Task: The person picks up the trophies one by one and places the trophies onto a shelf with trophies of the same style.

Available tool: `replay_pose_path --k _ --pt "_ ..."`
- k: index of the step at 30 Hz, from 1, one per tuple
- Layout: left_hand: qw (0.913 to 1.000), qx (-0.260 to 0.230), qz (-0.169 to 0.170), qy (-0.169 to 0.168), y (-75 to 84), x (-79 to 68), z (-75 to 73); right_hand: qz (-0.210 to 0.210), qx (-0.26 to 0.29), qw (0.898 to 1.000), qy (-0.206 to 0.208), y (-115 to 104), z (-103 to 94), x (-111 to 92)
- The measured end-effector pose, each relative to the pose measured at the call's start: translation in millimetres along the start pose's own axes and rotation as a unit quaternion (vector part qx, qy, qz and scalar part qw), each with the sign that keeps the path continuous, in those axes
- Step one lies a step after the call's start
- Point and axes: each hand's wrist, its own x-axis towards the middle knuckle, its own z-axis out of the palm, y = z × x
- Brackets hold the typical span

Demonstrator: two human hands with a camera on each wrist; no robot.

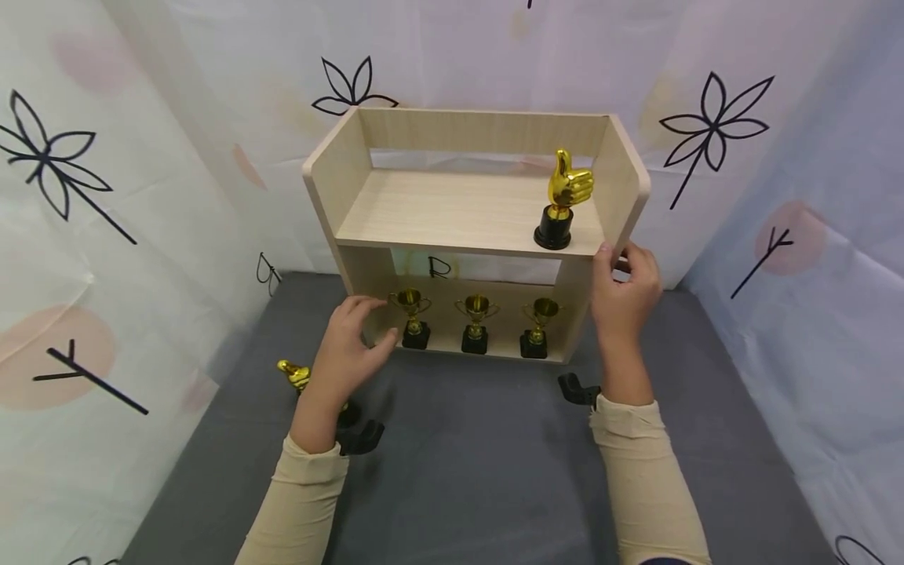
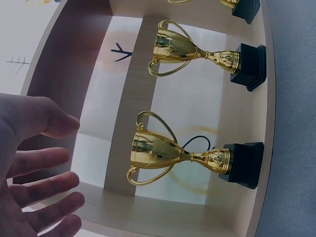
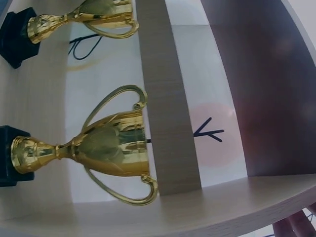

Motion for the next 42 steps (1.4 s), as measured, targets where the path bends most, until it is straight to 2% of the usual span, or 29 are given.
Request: replay_pose_path --k 8,14,19,29,42 --pt "0.9999 0.001 0.010 -0.002 -1.3 -10.7 -8.7 -0.007 -0.018 1.000 -0.012 -3 1.1 9" --pt "1.0000 -0.003 -0.002 -0.001 -0.9 -19.2 -13.7 0.011 -0.047 0.998 -0.031 -5 -0.8 14" --pt "0.9999 0.000 -0.012 0.003 -1.5 -26.0 -17.3 0.018 -0.055 0.998 -0.029 -3 -1.5 13" --pt "0.9994 -0.005 -0.033 0.000 -2.4 -38.3 -25.2 0.012 -0.042 0.999 -0.027 -2 -1.2 9" --pt "0.9981 -0.004 -0.060 0.014 -4.1 -54.0 -41.0 0.021 -0.018 0.999 -0.029 -4 1.5 8"
